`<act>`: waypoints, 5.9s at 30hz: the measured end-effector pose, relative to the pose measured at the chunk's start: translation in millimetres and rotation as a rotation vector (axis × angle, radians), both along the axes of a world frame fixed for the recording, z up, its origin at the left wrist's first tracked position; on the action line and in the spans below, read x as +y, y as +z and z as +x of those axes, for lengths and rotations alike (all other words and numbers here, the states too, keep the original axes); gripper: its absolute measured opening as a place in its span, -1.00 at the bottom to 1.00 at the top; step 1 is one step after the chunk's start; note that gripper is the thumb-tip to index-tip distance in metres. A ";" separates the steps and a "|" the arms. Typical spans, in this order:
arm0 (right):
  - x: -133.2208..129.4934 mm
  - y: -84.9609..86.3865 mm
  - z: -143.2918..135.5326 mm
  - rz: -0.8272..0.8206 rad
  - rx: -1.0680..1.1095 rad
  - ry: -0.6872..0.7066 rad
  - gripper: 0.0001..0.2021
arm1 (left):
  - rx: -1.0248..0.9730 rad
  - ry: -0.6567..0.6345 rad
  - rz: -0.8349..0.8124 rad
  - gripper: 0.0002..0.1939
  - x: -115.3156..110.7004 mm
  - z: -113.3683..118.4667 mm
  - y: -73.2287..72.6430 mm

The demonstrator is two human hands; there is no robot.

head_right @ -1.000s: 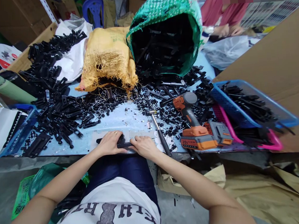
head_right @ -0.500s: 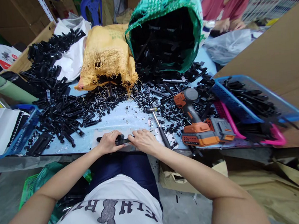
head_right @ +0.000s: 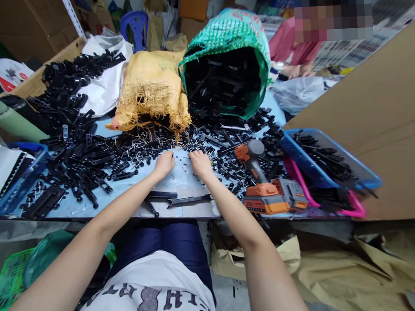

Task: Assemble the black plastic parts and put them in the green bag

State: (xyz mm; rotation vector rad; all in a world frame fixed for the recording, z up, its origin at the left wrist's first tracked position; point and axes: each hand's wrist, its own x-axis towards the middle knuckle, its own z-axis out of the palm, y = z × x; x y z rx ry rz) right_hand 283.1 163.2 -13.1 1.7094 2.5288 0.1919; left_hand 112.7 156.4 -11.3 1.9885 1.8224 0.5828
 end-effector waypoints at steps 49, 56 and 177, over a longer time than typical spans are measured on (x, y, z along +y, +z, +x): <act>-90.4 22.3 -17.0 -0.278 0.920 0.172 -0.73 | -0.199 -0.120 0.465 -0.80 -153.4 -97.2 -30.4; -94.7 21.8 -11.4 -0.332 0.789 0.243 -0.82 | -0.233 -0.113 0.467 -0.80 -143.6 -104.6 -34.2; 65.6 28.6 -148.7 -0.032 0.434 -0.220 -0.68 | 0.583 0.408 -0.013 -0.74 -57.8 -216.5 10.9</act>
